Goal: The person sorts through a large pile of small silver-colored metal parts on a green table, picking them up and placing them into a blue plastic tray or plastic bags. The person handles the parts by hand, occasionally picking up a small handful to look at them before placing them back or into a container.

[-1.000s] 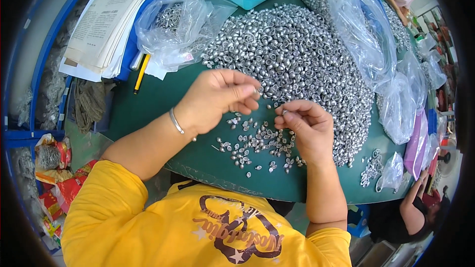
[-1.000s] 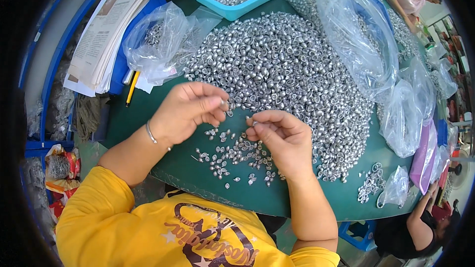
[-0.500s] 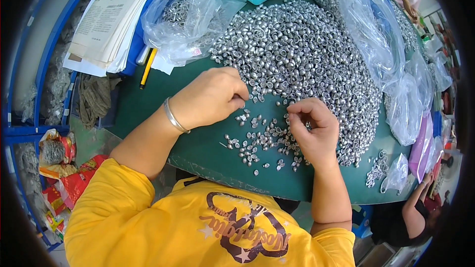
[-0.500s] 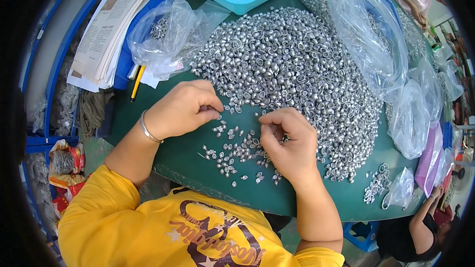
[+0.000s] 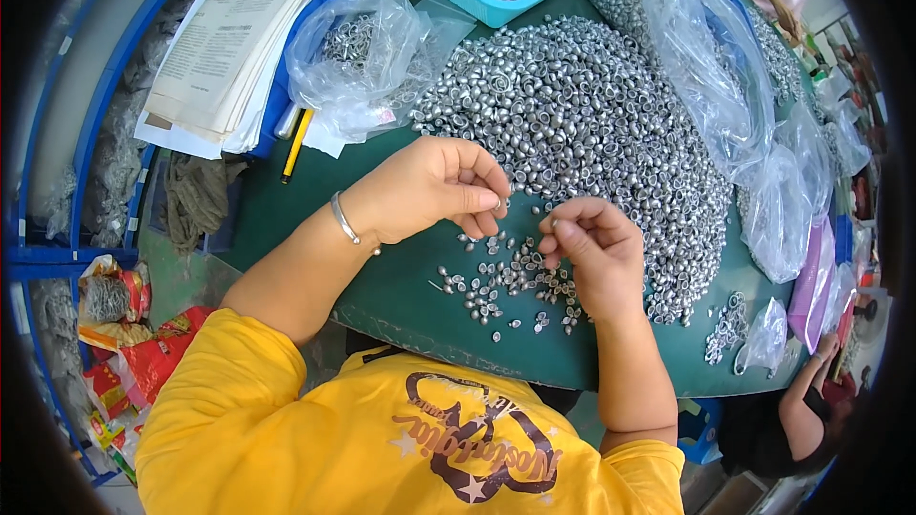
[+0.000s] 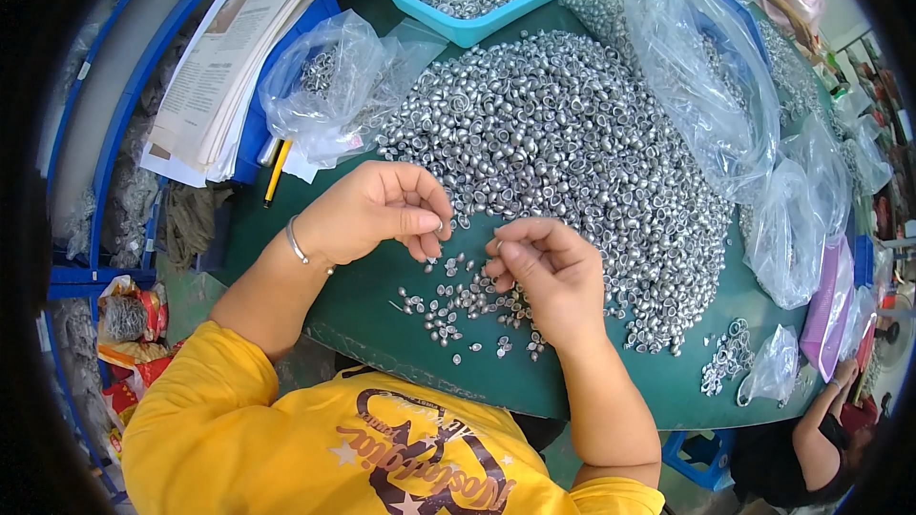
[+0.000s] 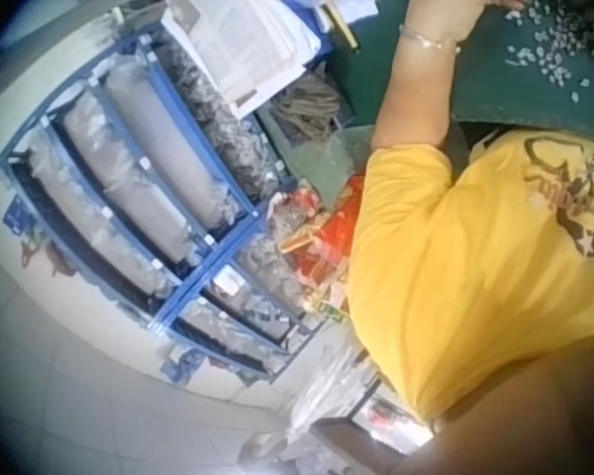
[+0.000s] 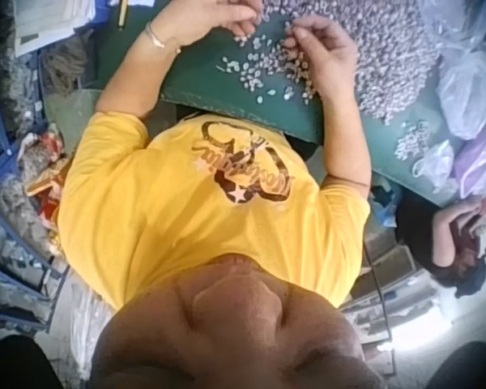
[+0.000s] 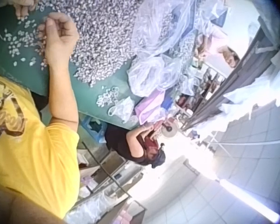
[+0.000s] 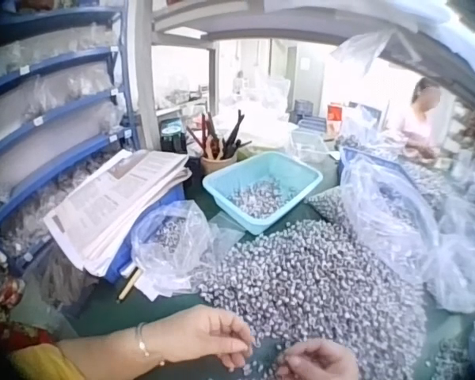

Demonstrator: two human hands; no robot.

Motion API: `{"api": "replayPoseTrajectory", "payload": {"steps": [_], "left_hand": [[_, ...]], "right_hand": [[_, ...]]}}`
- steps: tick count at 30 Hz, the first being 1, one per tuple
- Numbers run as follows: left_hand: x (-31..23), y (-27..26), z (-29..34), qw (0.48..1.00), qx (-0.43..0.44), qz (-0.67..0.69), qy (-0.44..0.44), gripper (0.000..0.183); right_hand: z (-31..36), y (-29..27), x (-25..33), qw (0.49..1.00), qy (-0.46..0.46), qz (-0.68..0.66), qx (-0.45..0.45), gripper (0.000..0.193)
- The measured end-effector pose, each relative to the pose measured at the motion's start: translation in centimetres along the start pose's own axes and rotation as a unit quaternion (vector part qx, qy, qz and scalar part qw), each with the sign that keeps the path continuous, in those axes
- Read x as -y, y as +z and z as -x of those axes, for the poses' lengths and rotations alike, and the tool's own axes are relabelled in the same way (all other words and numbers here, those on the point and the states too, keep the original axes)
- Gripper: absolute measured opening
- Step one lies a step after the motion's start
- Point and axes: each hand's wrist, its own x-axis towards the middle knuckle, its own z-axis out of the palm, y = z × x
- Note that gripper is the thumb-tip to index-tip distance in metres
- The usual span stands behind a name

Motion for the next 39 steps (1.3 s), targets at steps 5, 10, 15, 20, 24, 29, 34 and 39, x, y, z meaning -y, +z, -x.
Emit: {"api": "replayPoseTrajectory", "payload": {"steps": [5, 10, 15, 20, 24, 29, 34, 39], "left_hand": [[0.8, -0.5, -0.5, 0.983, 0.016, 0.183, -0.024, 0.014], [1.1, -0.4, -0.5, 0.978, 0.017, 0.200, -0.054, 0.018], [0.4, -0.4, -0.5, 0.981, 0.008, 0.187, -0.054, 0.016], [-0.3, -1.4, -0.2, 0.990, -0.002, 0.143, 0.003, 0.016], [-0.3, -1.2, -0.1, 0.996, -0.002, 0.093, -0.015, 0.014], [0.3, -0.2, -0.3, 0.988, -0.054, -0.147, -0.010, 0.012], [0.6, 0.7, 0.2, 0.902, -0.042, -0.411, 0.127, 0.012], [0.9, 0.8, -0.1, 0.851, -0.029, -0.476, 0.219, 0.009]], "right_hand": [[-0.5, -0.6, -0.1, 0.971, 0.092, -0.218, -0.012, 0.009], [-0.5, -0.4, 0.1, 0.971, 0.104, -0.215, -0.016, 0.011], [-0.4, -0.7, 0.1, 0.975, 0.074, -0.207, -0.014, 0.011], [-0.2, -0.6, 0.2, 0.984, 0.066, -0.162, -0.018, 0.011], [-0.2, -0.5, 0.2, 0.992, 0.075, -0.105, -0.007, 0.010], [0.1, 0.3, -0.2, 0.953, -0.113, 0.280, -0.007, 0.008], [-0.1, 0.3, -0.4, 0.932, -0.184, 0.313, 0.010, 0.008], [-0.3, -0.6, -0.3, 0.903, -0.267, 0.335, -0.013, 0.009]]}}
